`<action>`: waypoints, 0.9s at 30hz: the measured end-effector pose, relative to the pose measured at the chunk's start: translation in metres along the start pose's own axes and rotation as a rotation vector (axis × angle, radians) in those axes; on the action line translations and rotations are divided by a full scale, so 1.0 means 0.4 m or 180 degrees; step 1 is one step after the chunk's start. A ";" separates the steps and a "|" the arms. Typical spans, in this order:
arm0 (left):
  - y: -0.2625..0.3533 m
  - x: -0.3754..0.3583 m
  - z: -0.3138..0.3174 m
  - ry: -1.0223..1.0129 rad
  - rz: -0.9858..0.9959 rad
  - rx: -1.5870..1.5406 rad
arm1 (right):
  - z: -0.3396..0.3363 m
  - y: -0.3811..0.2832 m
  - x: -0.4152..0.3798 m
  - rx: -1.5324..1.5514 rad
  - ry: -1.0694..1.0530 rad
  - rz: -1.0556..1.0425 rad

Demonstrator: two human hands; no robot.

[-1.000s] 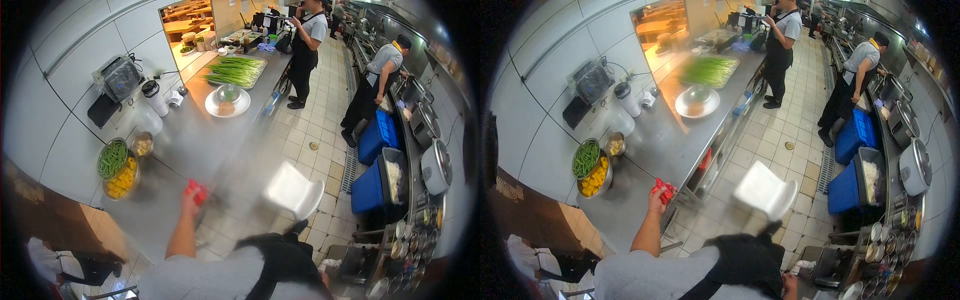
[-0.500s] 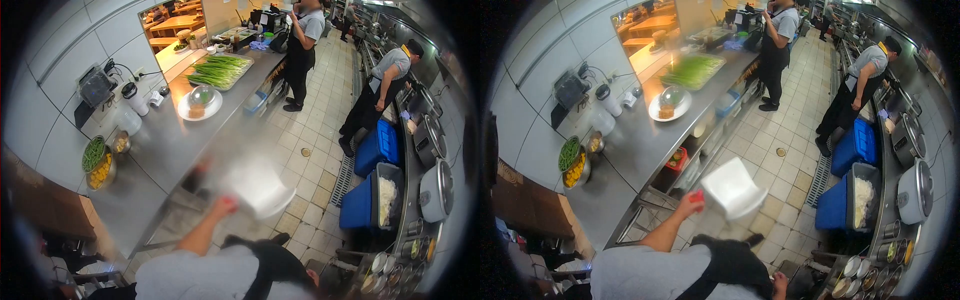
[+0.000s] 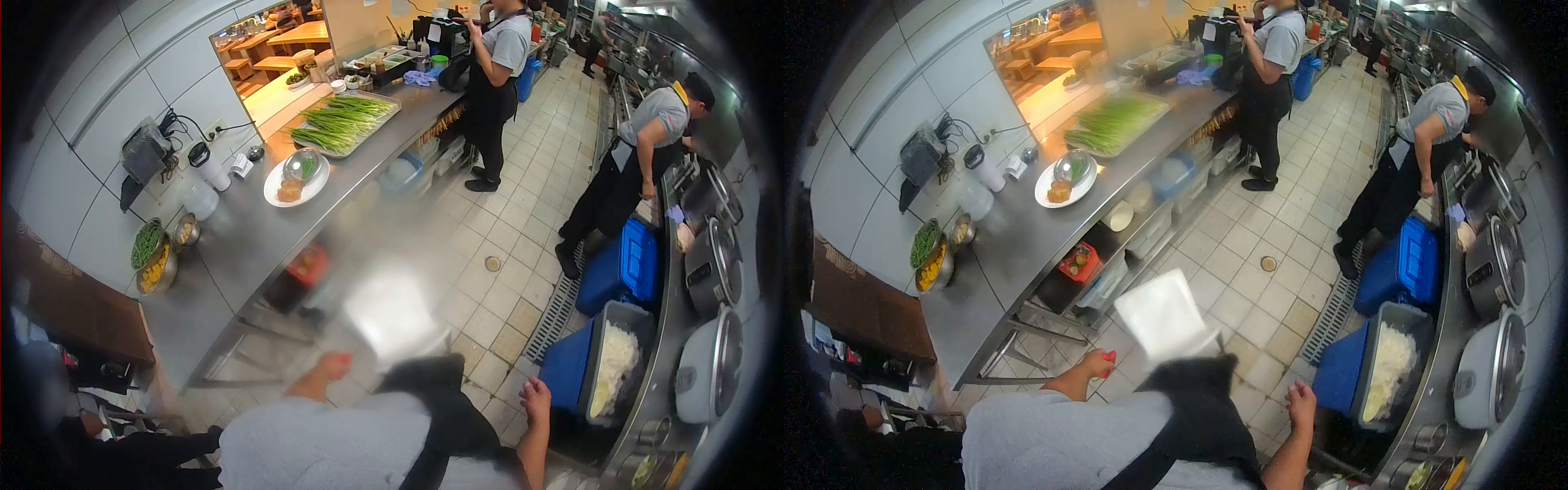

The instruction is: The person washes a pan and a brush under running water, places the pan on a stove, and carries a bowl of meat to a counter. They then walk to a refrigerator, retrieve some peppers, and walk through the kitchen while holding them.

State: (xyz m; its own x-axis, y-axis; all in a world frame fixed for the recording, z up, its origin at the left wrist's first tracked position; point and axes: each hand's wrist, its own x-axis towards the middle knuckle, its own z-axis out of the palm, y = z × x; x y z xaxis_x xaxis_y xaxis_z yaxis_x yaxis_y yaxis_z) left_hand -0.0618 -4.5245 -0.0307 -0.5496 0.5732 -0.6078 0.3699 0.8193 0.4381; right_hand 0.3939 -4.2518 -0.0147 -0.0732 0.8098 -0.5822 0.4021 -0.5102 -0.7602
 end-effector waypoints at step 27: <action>0.806 0.622 -0.094 0.1605 0.0455 -0.2993 | -0.248 -0.297 0.996 -0.2031 -0.1362 -0.0460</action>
State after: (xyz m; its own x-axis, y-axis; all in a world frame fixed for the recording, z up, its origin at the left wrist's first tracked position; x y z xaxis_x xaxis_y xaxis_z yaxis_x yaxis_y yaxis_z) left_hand -0.1073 -4.1184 -0.0157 -0.8719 0.4138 -0.2617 -0.1510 0.2811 0.9477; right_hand 0.4074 -3.8398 -0.1279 -0.4581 0.6071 -0.6492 0.7994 -0.0379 -0.5996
